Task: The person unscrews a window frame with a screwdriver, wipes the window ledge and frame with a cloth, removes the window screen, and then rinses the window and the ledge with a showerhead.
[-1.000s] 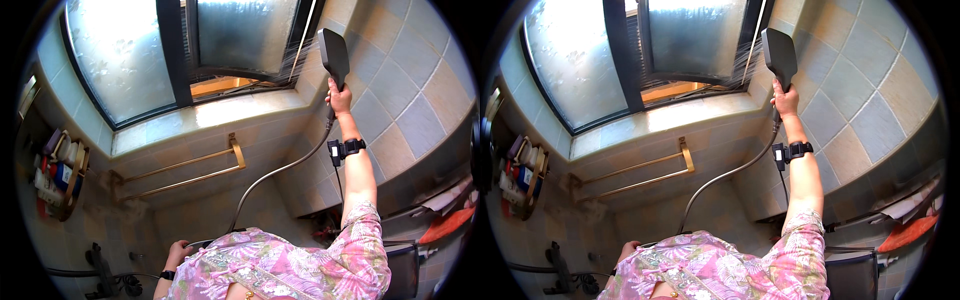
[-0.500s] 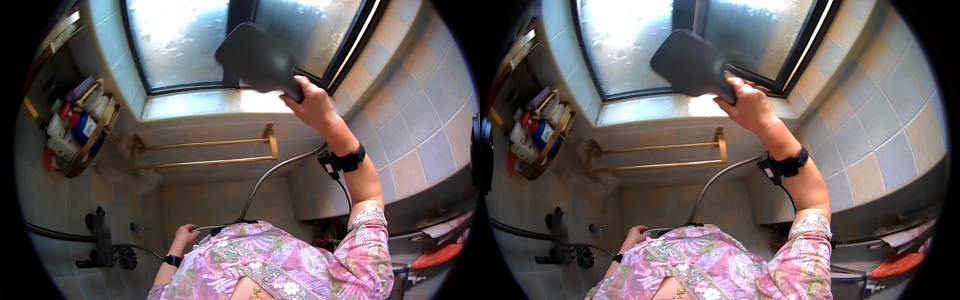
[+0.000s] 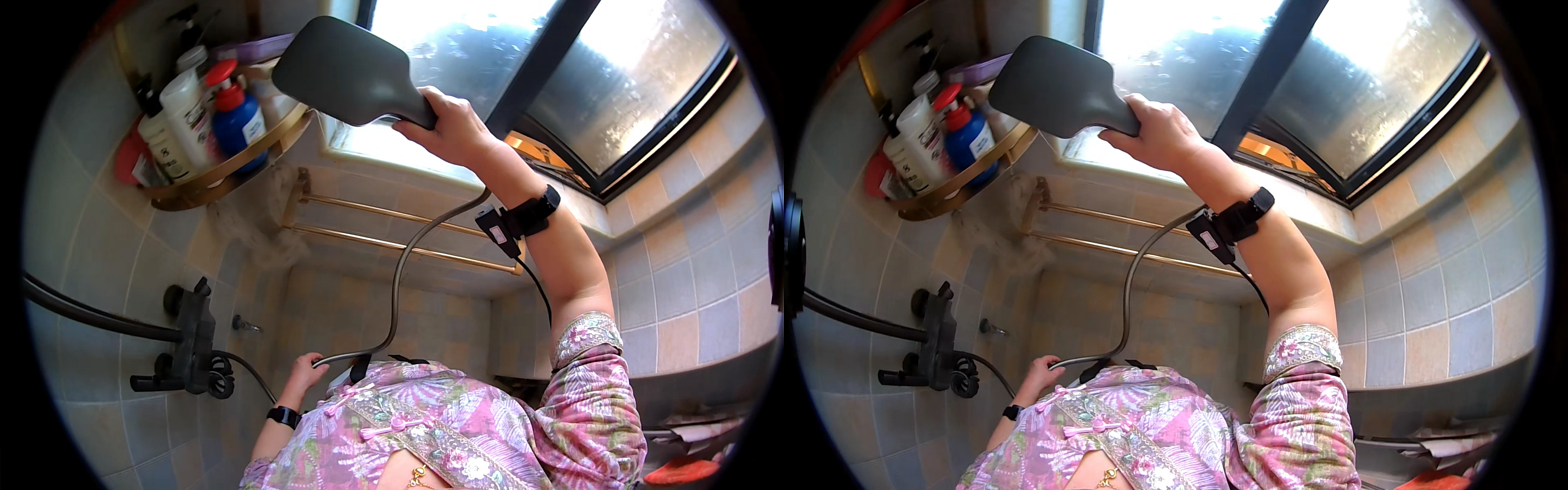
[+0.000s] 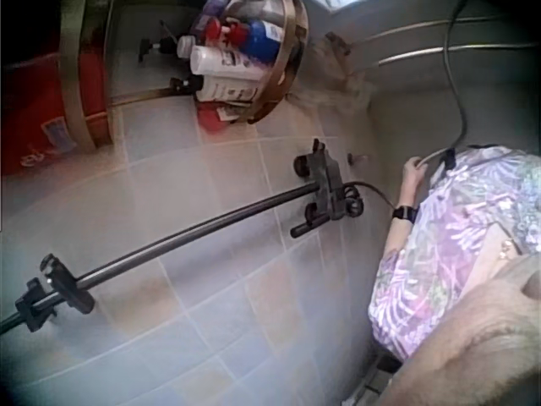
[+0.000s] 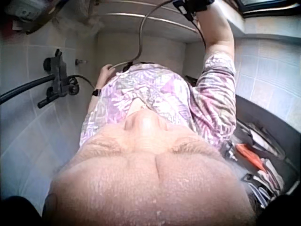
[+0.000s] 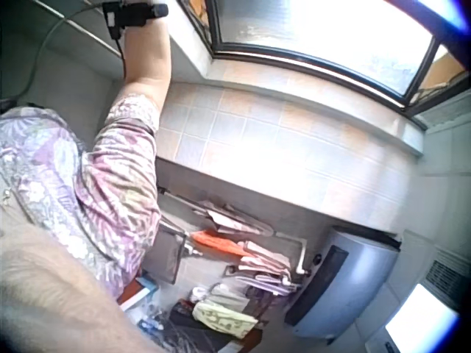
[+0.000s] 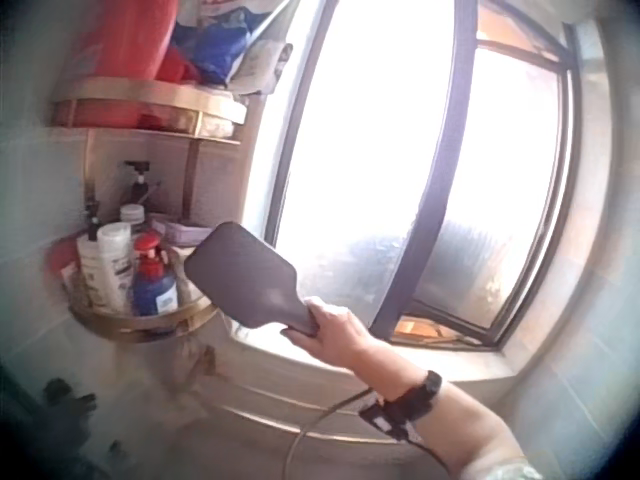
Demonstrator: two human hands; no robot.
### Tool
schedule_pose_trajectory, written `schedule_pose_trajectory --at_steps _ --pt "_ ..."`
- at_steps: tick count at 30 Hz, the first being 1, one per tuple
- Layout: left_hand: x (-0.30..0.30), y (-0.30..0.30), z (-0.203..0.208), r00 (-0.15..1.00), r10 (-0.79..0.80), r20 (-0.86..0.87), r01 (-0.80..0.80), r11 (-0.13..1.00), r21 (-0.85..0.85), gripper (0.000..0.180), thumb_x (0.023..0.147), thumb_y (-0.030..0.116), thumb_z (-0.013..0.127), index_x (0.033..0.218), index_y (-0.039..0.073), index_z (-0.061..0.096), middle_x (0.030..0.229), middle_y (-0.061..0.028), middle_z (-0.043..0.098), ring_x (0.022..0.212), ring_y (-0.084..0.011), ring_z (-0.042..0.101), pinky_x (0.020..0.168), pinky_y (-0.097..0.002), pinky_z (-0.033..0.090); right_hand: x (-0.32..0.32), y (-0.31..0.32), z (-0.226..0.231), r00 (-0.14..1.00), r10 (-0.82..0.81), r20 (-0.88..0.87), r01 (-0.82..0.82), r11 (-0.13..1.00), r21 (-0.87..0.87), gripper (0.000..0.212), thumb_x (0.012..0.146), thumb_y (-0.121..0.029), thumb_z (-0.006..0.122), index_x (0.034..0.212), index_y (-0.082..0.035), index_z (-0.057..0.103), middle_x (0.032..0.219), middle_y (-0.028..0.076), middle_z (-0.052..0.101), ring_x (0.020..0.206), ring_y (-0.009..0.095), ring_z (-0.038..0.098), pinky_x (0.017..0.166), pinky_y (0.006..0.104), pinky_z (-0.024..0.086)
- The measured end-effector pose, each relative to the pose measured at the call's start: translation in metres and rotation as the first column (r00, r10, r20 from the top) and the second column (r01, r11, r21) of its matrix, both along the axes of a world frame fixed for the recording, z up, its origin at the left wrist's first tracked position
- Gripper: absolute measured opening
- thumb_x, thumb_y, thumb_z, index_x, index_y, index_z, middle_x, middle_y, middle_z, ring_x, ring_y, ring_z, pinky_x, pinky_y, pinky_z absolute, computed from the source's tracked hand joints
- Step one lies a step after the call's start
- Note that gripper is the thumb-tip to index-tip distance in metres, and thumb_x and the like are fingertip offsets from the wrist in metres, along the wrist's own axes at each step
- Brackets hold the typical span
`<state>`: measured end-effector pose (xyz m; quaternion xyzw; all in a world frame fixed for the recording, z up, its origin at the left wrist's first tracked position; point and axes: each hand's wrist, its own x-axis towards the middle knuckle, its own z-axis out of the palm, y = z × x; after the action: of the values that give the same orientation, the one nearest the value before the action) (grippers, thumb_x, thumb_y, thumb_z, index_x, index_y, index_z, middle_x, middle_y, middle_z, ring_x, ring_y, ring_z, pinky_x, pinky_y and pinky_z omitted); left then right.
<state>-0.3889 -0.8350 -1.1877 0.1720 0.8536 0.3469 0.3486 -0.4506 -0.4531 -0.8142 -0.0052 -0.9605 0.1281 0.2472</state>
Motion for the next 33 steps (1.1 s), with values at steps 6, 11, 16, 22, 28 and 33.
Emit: schedule_pose_trajectory --at_steps 6,11,16,22,28,33 --pt "-0.006 -0.027 -0.009 0.999 0.002 -0.051 -0.002 1.000 0.014 0.032 0.065 0.024 0.067 0.090 0.006 0.061 0.081 -0.0121 0.062 0.075 -0.0246 0.061 0.067 -0.0333 0.047 -0.010 -0.003 -0.017 0.999 0.031 0.020 -0.030 1.000 -0.007 0.044 0.072 -0.041 0.063 0.095 -0.005 0.053 0.075 0.017 0.060 0.073 0.033 0.058 0.066 0.0369 0.047" --pt "-0.012 -0.026 0.006 0.997 -0.018 -0.081 0.020 1.000 0.022 0.031 0.065 0.023 0.067 0.090 0.006 0.061 0.080 -0.0124 0.062 0.074 -0.0254 0.061 0.067 -0.0330 0.048 0.015 0.013 -0.016 0.989 -0.126 0.073 0.122 0.990 0.067 0.045 0.074 -0.044 0.059 0.095 -0.005 0.052 0.078 0.016 0.060 0.075 0.033 0.058 0.068 0.0371 0.046" --pt "-0.020 -0.010 0.002 0.993 -0.062 -0.099 0.070 0.994 0.082 0.029 0.064 0.021 0.067 0.088 0.004 0.061 0.079 -0.0123 0.063 0.073 -0.0234 0.061 0.066 -0.0316 0.048 0.064 0.029 -0.015 0.904 -0.365 0.224 0.336 0.929 0.156 0.043 0.075 -0.044 0.056 0.091 -0.004 0.050 0.077 0.017 0.060 0.075 0.032 0.059 0.067 0.0394 0.047" --pt "-0.031 0.016 -0.004 0.982 -0.184 -0.038 0.186 0.981 0.058 0.032 0.063 0.019 0.068 0.089 0.002 0.062 0.078 -0.0123 0.063 0.072 -0.0216 0.061 0.066 -0.0311 0.048 0.129 0.062 -0.063 0.916 -0.393 0.077 0.361 0.894 0.264 0.043 0.073 -0.042 0.057 0.091 -0.004 0.049 0.074 0.016 0.060 0.073 0.031 0.060 0.065 0.0392 0.047" --pt "-0.031 0.031 -0.013 0.970 -0.238 -0.050 0.241 0.968 0.066 0.033 0.064 0.019 0.068 0.091 0.000 0.061 0.080 -0.0142 0.063 0.073 -0.0229 0.062 0.067 -0.0314 0.048 0.187 0.075 -0.082 0.830 -0.554 0.060 0.528 0.817 0.232 0.040 0.073 -0.036 0.060 0.093 -0.003 0.051 0.081 0.015 0.060 0.073 0.028 0.060 0.063 0.0352 0.049" --pt "-0.029 0.041 -0.011 0.957 -0.288 -0.017 0.289 0.957 0.040 0.034 0.065 0.018 0.068 0.092 -0.001 0.061 0.078 -0.0130 0.063 0.071 -0.0201 0.061 0.065 -0.0302 0.048 0.208 0.085 -0.092 0.769 -0.637 0.055 0.612 0.758 0.224 0.041 0.073 -0.036 0.060 0.096 -0.004 0.049 0.081 0.013 0.060 0.073 0.027 0.061 0.063 0.0337 0.049"
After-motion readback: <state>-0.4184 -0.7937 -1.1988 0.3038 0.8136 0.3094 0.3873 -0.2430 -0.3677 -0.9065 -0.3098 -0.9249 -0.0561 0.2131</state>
